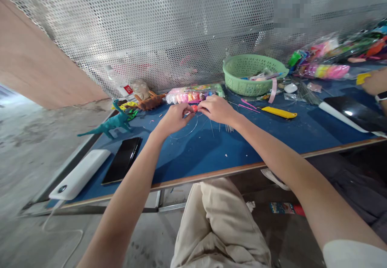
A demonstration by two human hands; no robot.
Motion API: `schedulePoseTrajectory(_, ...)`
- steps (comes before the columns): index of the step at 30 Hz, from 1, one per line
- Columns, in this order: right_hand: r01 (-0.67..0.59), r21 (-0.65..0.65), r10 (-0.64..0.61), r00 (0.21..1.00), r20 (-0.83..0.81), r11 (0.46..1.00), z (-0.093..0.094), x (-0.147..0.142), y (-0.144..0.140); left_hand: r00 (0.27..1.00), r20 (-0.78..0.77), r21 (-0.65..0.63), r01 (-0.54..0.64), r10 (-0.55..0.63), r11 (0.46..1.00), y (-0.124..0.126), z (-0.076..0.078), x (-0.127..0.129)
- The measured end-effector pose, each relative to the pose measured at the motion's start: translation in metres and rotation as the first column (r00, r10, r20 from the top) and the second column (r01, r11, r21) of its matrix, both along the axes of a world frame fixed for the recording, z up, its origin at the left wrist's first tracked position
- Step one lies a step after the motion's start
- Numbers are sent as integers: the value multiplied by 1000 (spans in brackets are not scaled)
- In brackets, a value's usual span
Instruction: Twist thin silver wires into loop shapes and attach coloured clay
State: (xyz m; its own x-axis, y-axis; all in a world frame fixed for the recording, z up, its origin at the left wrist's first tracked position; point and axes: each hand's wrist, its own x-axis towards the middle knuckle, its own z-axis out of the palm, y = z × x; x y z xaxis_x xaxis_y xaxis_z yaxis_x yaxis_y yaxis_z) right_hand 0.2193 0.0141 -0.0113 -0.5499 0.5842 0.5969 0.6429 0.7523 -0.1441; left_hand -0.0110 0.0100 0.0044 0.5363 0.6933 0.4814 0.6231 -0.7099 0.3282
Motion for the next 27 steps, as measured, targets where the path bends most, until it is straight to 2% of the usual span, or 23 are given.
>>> schedulePoseTrajectory(6, 38, 39, -38, 999, 22, 999, 1, -2, -3, 999, -54, 4, -2, 2, 1000, 1, -1, -3)
schedulePoseTrajectory(10, 47, 38, -47, 999, 4, 998, 1, -3, -3, 990, -97, 69, -100, 106, 993, -1, -2, -3)
schedulePoseTrajectory(15, 38, 43, -37, 999, -19, 998, 2, -1, -4, 986, -128, 149, -87, 106, 985, -5, 0, -1)
schedulePoseTrajectory(18, 76, 112, -54, 981, -189, 991, 9, 2, -7, 992, -29, 143, -121, 127, 982, -7, 4, 0)
schedulePoseTrajectory(21, 154, 115, -80, 870, -487, 981, 14, 3, -8, 980, 103, 95, -181, 171, 979, -10, 8, 4)
schedulePoseTrajectory(22, 136, 68, -74, 821, -567, 988, 14, 2, -7, 975, 130, 71, -192, 181, 979, -11, 9, 6)
schedulePoseTrajectory(24, -3, -65, -42, 745, -665, 998, 12, -2, -5, 971, 147, 23, -193, 188, 981, -14, 10, 9)
schedulePoseTrajectory(27, -278, -242, 23, 700, -713, 930, 6, -11, -4, 976, 123, -5, -180, 179, 984, -19, 10, 13)
